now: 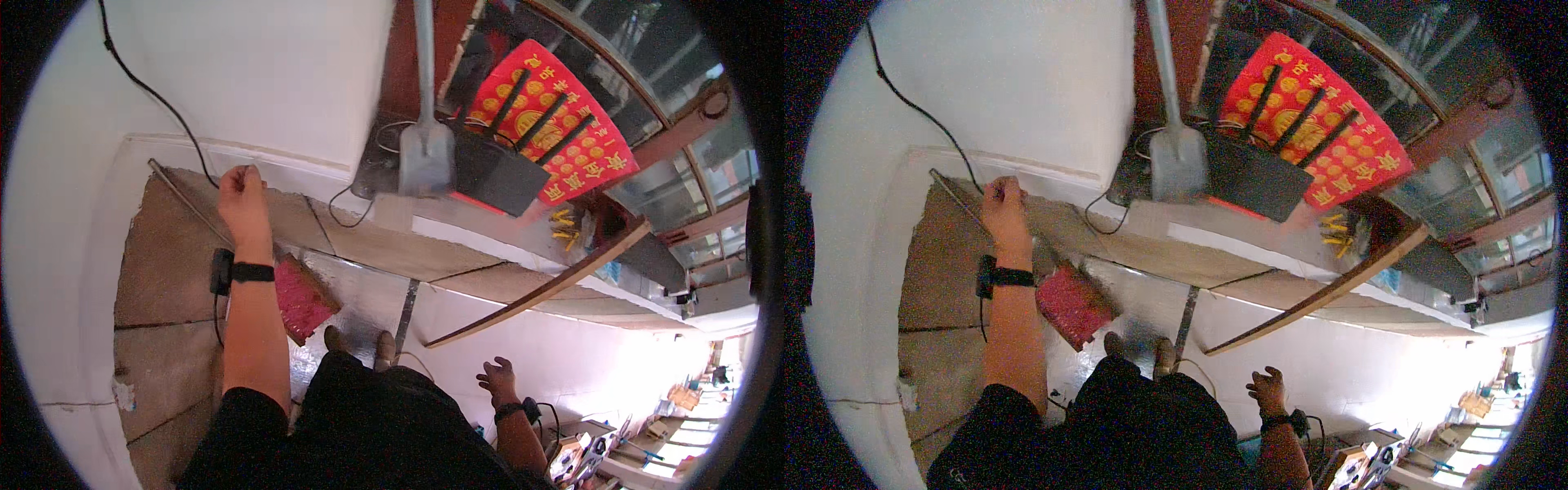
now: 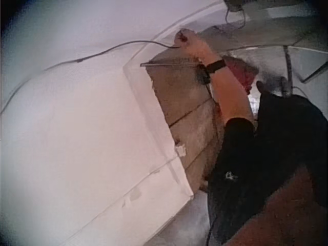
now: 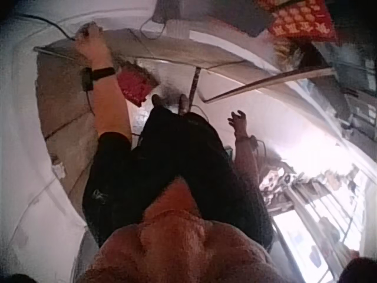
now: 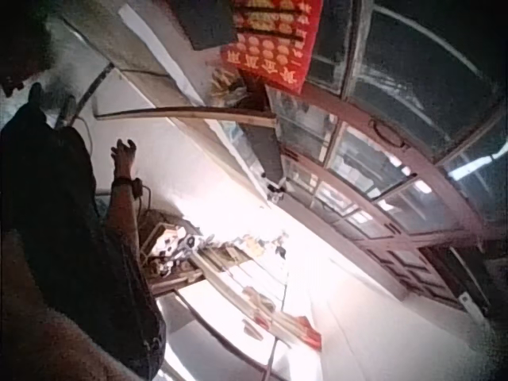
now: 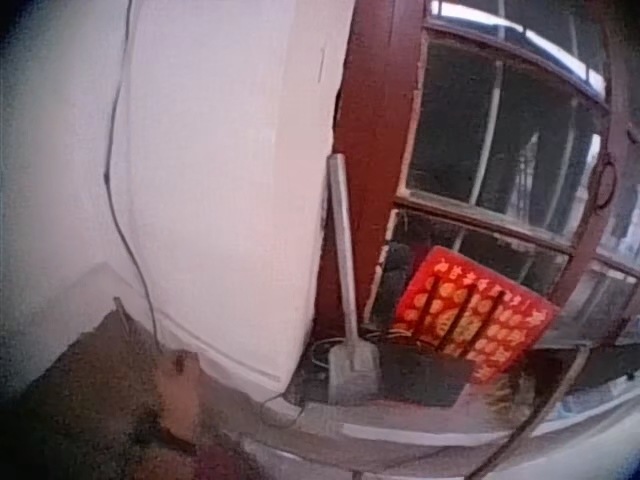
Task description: The person manipulates electrical wires and organizes an extension cord in a utility area.
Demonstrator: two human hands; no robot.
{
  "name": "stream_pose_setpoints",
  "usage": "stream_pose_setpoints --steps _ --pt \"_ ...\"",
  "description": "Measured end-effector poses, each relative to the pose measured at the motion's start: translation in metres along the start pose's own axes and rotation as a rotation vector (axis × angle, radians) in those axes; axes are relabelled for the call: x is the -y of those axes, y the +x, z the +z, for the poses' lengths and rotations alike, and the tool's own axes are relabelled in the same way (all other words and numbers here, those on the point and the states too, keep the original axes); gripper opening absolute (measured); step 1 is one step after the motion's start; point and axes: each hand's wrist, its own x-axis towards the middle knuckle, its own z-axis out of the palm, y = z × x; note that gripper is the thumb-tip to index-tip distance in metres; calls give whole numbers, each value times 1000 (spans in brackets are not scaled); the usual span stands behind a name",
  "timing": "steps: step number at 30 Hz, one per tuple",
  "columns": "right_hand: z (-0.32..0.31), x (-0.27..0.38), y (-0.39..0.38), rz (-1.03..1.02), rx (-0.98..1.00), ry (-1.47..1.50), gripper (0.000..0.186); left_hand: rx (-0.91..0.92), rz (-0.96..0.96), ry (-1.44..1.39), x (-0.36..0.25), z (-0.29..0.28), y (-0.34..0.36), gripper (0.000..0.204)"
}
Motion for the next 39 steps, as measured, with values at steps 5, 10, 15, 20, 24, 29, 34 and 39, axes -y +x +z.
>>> stream_pose_setpoints --steps 5,10,15,20,24,29,34,39 --pt "3 -2 2 34 -4 21 59 47 -131 -245 -1 -26 -25 10" --pt "1 -6 10 -22 94 80 58 132 -173 -157 -26 -29 -54 10" --pt "9 -5 17 -51 128 81 61 628 27 34 -28 3 -111 14" --pt "2 -6 12 16 44 129 63 963 347 284 -31 71 -171 15" --pt "-16 -33 17 51 62 107 59 895 388 192 -41 134 -195 22" --pt "-38 -52 19 67 66 162 59 770 192 27 -37 135 -195 15" --pt "-38 -39 22 114 64 167 60 347 -342 -260 -20 59 -119 21" --pt "-29 -30 43 78 119 119 57 51 -435 -388 -45 23 -52 32"
